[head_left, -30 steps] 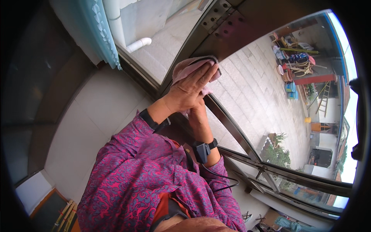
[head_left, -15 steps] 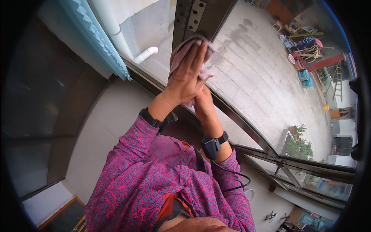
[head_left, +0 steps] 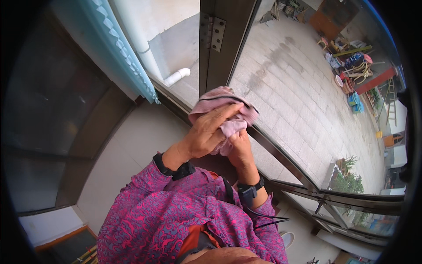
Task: The person wipes the window frame with a cloth, then squats to wash the cloth in a basin of soapy water, wrings it out, and resumes wiping the frame.
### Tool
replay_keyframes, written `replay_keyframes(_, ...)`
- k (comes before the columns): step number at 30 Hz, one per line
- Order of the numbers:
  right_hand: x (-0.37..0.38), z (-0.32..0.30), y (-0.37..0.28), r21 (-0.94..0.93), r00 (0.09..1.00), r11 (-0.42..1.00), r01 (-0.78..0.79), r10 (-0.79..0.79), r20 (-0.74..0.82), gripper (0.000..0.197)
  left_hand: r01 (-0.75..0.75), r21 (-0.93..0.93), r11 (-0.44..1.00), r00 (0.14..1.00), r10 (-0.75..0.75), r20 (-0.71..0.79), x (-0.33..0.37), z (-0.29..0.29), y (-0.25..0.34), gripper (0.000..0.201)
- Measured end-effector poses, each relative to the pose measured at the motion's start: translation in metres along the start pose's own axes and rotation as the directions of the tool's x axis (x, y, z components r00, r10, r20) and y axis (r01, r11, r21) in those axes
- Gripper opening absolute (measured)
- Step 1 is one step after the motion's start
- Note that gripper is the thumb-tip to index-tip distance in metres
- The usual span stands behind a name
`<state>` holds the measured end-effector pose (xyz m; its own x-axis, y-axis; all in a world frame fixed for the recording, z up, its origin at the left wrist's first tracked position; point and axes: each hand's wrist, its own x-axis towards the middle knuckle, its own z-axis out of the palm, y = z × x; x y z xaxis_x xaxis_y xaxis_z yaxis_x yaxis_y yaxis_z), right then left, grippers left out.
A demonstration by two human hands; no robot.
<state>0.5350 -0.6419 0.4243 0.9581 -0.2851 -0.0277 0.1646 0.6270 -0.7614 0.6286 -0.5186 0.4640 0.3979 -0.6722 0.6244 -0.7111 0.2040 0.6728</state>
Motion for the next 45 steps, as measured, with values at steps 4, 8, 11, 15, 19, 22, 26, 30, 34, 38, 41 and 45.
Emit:
replay_keyframes(4,0.009,0.011,-0.014,-0.096,0.959,0.975,0.199,-0.214,-0.184,0.052,-0.009,-0.078,0.997,0.994,0.000,-0.113,0.008,0.002,0.015,0.057)
replay_keyframes(8,0.022,0.043,-0.102,-0.477,0.728,0.600,0.642,-0.673,0.134,0.036,-0.070,-0.002,0.998,0.930,0.065,-0.362,-0.021,-0.004,0.032,0.052)
replay_keyframes(11,0.068,0.078,-0.201,-0.677,0.208,-0.234,0.698,-0.838,0.505,0.049,0.044,0.145,0.988,0.954,0.001,-0.300,-0.048,-0.015,0.026,0.039)
replay_keyframes(15,0.107,0.115,-0.221,-0.533,-0.179,-0.807,0.255,-0.581,0.794,0.051,0.205,0.178,0.963,0.948,-0.150,-0.279,-0.087,-0.025,0.008,0.032)
replay_keyframes(19,0.106,0.088,-0.154,-0.602,-0.004,-0.774,0.197,-0.614,0.789,0.053,0.442,0.190,0.877,0.876,-0.375,-0.304,-0.148,-0.043,-0.011,0.028)
replay_keyframes(22,0.100,0.041,-0.079,-0.784,0.197,-0.586,0.204,-0.760,0.619,0.048,0.581,0.198,0.790,0.796,-0.499,-0.343,-0.196,-0.060,-0.023,0.027)
replay_keyframes(26,0.074,-0.019,0.009,-0.819,0.456,-0.546,0.175,-0.692,0.559,0.042,0.703,0.234,0.672,0.703,-0.606,-0.372,-0.246,-0.075,-0.029,0.027)
replay_keyframes(30,0.063,-0.047,0.043,-0.812,0.664,-0.554,0.185,-0.539,0.519,0.062,0.742,0.195,0.641,0.665,-0.665,-0.340,-0.259,-0.076,-0.037,0.025)
replay_keyframes(34,0.057,-0.066,0.032,-0.754,0.802,-0.640,0.146,-0.369,0.469,0.065,0.724,0.168,0.669,0.688,-0.685,-0.241,-0.245,-0.065,-0.049,0.024)
replay_keyframes(38,-0.010,-0.113,-0.003,-0.781,0.857,-0.622,0.059,-0.370,0.359,0.051,0.714,0.161,0.681,0.699,-0.682,-0.213,-0.249,-0.063,-0.054,0.023)
replay_keyframes(41,-0.097,-0.157,-0.038,-0.767,0.803,-0.613,-0.190,-0.546,0.237,0.051,0.757,0.173,0.630,0.652,-0.709,-0.270,-0.276,-0.070,-0.053,0.024)
replay_keyframes(45,-0.170,-0.183,-0.070,-0.751,0.711,-0.479,-0.454,-0.703,0.018,0.062,0.856,0.133,0.500,0.513,-0.788,-0.341,-0.321,-0.075,-0.051,0.023)
